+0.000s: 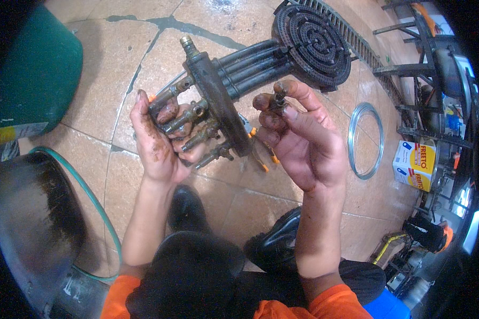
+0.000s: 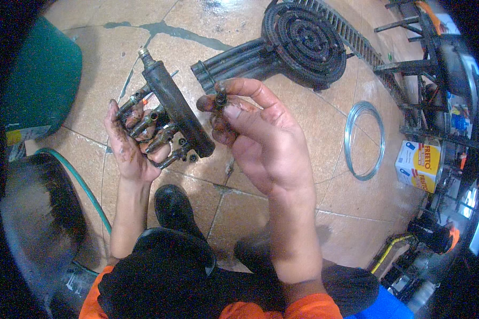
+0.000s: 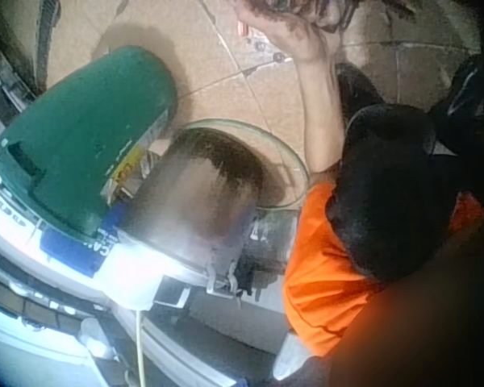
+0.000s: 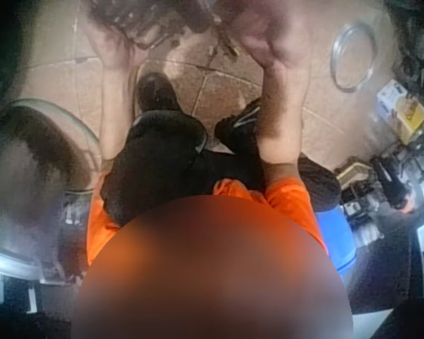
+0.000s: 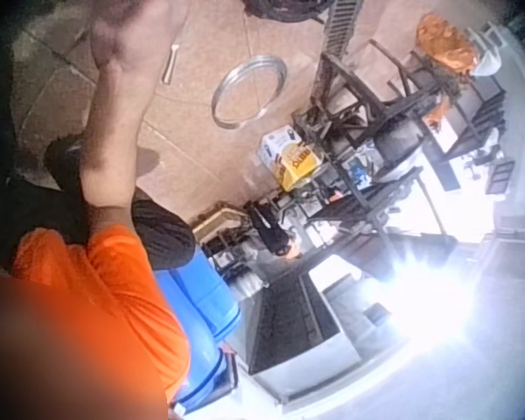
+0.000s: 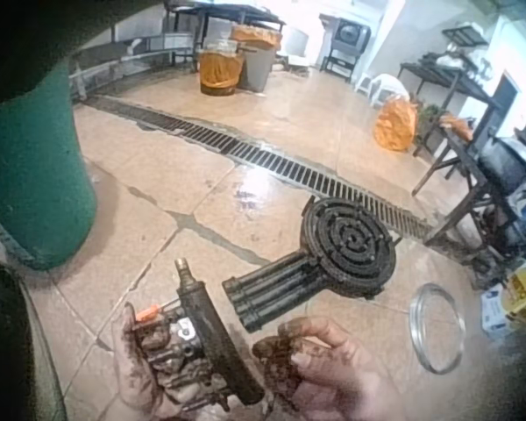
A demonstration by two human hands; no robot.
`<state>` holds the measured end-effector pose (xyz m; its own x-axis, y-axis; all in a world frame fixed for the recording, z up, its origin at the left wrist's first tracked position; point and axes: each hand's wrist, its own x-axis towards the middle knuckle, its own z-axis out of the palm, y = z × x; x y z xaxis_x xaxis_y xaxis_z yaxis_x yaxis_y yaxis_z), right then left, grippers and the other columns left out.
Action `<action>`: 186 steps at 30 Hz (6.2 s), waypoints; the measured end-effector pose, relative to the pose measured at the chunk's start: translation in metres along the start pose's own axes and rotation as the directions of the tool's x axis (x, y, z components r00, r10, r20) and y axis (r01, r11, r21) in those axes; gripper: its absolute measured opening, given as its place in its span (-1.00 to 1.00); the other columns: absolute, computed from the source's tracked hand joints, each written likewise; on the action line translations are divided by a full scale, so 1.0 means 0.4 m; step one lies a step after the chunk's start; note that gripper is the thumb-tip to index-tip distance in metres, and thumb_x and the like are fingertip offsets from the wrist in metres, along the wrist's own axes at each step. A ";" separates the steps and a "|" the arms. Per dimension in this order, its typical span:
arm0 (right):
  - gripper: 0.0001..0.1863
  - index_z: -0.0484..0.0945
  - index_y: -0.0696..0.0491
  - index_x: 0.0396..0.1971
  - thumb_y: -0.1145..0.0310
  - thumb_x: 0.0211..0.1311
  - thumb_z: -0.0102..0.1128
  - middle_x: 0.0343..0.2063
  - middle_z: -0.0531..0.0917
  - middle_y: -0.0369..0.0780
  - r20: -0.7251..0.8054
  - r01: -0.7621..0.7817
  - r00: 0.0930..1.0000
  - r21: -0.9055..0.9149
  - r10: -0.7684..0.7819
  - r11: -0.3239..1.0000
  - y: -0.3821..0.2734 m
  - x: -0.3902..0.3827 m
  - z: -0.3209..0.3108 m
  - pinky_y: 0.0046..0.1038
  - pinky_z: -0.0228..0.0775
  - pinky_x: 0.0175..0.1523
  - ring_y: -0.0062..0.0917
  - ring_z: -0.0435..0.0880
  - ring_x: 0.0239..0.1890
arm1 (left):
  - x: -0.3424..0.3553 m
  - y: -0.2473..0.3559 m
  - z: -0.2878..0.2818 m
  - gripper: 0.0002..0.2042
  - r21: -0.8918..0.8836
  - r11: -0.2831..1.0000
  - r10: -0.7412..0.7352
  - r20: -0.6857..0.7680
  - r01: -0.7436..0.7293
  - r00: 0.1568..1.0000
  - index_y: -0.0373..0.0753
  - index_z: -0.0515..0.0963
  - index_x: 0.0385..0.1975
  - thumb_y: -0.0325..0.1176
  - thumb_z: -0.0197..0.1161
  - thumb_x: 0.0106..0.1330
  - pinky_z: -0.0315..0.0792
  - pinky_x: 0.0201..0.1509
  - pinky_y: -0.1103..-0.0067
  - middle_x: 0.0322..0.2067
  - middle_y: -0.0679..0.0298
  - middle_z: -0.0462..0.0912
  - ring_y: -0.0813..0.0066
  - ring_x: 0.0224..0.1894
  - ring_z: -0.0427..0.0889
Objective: The person sits on the floor and uses pliers to remove small metal pins from a dirty mechanical assembly. They then wash their hands in a sink and return to the floor to continue manipulating the assembly and its small components.
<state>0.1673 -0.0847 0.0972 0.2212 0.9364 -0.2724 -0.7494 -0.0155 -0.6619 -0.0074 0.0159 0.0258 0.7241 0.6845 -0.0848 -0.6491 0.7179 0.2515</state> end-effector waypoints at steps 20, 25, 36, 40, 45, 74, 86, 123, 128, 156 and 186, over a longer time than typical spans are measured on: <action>-0.70 0.46 0.08 -0.03 0.52 0.21 0.07 -0.10 0.56 0.01 0.006 -0.026 1.000 0.003 0.026 1.000 -0.006 -0.006 -0.004 -0.43 0.40 -0.04 -0.50 0.54 -0.23 | -0.003 -0.011 0.010 -0.57 0.075 0.997 0.040 -0.147 -0.029 0.988 -0.08 0.41 -0.47 0.17 -0.10 0.37 0.02 -0.83 0.73 -0.71 0.40 0.40 0.69 -0.83 0.20; -0.71 0.47 0.08 -0.09 0.61 0.17 0.10 -0.12 0.60 -0.03 0.043 0.077 0.996 -0.056 -0.075 0.995 0.006 -0.003 -0.012 -0.45 0.42 -0.04 -0.48 0.59 -0.19 | -0.001 -0.012 0.025 -0.56 0.101 0.995 0.045 -0.216 -0.024 0.975 -0.06 0.33 -0.54 0.18 -0.11 0.36 0.00 -0.83 0.73 -0.72 0.43 0.33 0.70 -0.82 0.18; -0.71 0.46 0.15 -0.17 0.73 0.10 0.12 -0.16 0.62 -0.10 0.006 0.139 0.990 -0.118 -0.140 0.983 0.000 -0.005 0.002 -0.40 0.50 0.00 -0.40 0.65 -0.15 | 0.001 -0.014 0.046 -0.52 0.104 0.994 0.002 -0.283 0.028 0.959 -0.01 0.15 -0.66 0.23 -0.16 0.35 -0.10 -0.85 0.71 -0.75 0.48 0.16 0.72 -0.83 0.05; -0.73 0.46 0.17 -0.20 0.74 0.09 0.12 -0.20 0.63 -0.08 -0.080 0.178 0.975 -0.268 -0.206 0.947 0.007 -0.006 0.014 -0.40 0.53 -0.03 -0.34 0.66 -0.14 | 0.000 -0.010 0.046 -0.52 0.073 0.996 -0.022 -0.262 0.042 0.965 0.00 0.15 -0.64 0.24 -0.15 0.34 -0.14 -0.83 0.70 -0.74 0.49 0.15 0.70 -0.83 0.03; -0.74 0.48 0.19 -0.20 0.73 0.08 0.13 -0.21 0.61 -0.08 -0.148 0.165 0.953 -0.479 -0.265 0.862 0.013 -0.008 0.019 -0.36 0.55 -0.08 -0.28 0.66 -0.14 | -0.002 -0.015 0.046 -0.54 0.002 1.000 -0.015 -0.288 0.016 0.958 0.00 0.19 -0.61 0.24 -0.13 0.34 -0.13 -0.82 0.71 -0.74 0.50 0.17 0.69 -0.83 0.06; -0.76 0.51 0.21 -0.15 0.67 0.15 0.13 -0.21 0.64 -0.09 -0.103 0.256 0.952 -0.250 -0.288 0.934 0.027 -0.007 0.027 -0.36 0.57 -0.06 -0.29 0.67 -0.14 | -0.015 -0.003 0.026 -0.60 -0.211 0.967 -0.158 -0.062 0.142 0.985 -0.01 0.27 -0.53 0.17 -0.13 0.37 -0.09 -0.82 0.74 -0.76 0.45 0.32 0.71 -0.83 0.17; -0.78 0.48 0.21 -0.17 0.70 0.17 0.10 -0.18 0.64 -0.04 0.024 0.298 0.953 -0.251 -0.302 0.921 0.024 -0.012 0.029 -0.33 0.59 -0.02 -0.27 0.66 -0.10 | -0.012 -0.011 0.048 -0.60 -0.084 0.994 -0.086 -0.146 0.075 0.986 -0.02 0.22 -0.56 0.12 -0.15 0.40 -0.05 -0.82 0.74 -0.75 0.45 0.31 0.70 -0.83 0.18; -0.79 0.46 0.33 -0.20 0.63 0.15 0.17 -0.24 0.63 0.01 -0.412 0.045 0.845 -0.578 -0.340 0.814 0.112 -0.062 -0.215 -0.45 0.57 -0.03 -0.34 0.66 -0.14 | -0.204 -0.280 -0.299 -0.58 0.128 0.891 -0.260 -0.643 0.435 0.720 -0.02 0.24 -0.51 0.18 -0.29 0.37 -0.05 -0.68 0.67 -0.66 0.46 0.17 0.65 -0.72 0.06; -0.77 0.55 0.28 -0.25 0.61 0.05 0.27 -0.37 0.67 -0.15 -0.406 0.018 0.871 -0.536 -0.277 0.844 0.166 -0.047 -0.206 -0.58 0.54 -0.22 -0.52 0.68 -0.32 | -0.229 -0.311 -0.351 -0.58 -0.012 0.894 -0.373 -0.571 0.447 0.731 -0.07 0.27 -0.42 0.17 -0.24 0.37 0.16 -0.56 0.62 -0.60 0.40 0.24 0.58 -0.62 0.19; -0.70 0.53 0.24 -0.13 0.67 0.09 0.22 -0.19 0.65 -0.11 -0.147 0.235 0.914 -0.568 -0.378 0.789 0.107 -0.037 -0.059 -0.53 0.52 0.00 -0.46 0.66 -0.16 | -0.148 -0.195 -0.277 -0.62 0.779 -0.435 -0.096 -0.539 0.452 0.837 -0.44 0.57 -0.32 -0.13 0.12 0.35 0.47 -0.25 0.24 -0.49 -0.19 0.60 -0.09 -0.33 0.64; -0.69 0.55 0.28 -0.25 0.82 -0.07 0.21 -0.23 0.59 -0.12 0.382 0.602 0.742 -0.741 -0.551 0.297 0.097 0.035 0.052 -0.57 0.50 -0.07 -0.53 0.59 -0.19 | -0.033 0.061 0.124 -0.81 0.954 0.291 0.150 0.022 -0.065 0.988 -0.45 0.53 -0.21 -0.48 0.24 0.25 0.53 -0.30 0.58 -0.36 0.19 0.62 0.47 -0.39 0.61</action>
<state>0.1283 -0.0651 0.0822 0.3384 0.8374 0.4292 0.3731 0.2993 -0.8782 -0.0213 0.0182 0.0807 0.6233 0.7816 -0.0251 -0.0138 0.0431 0.9990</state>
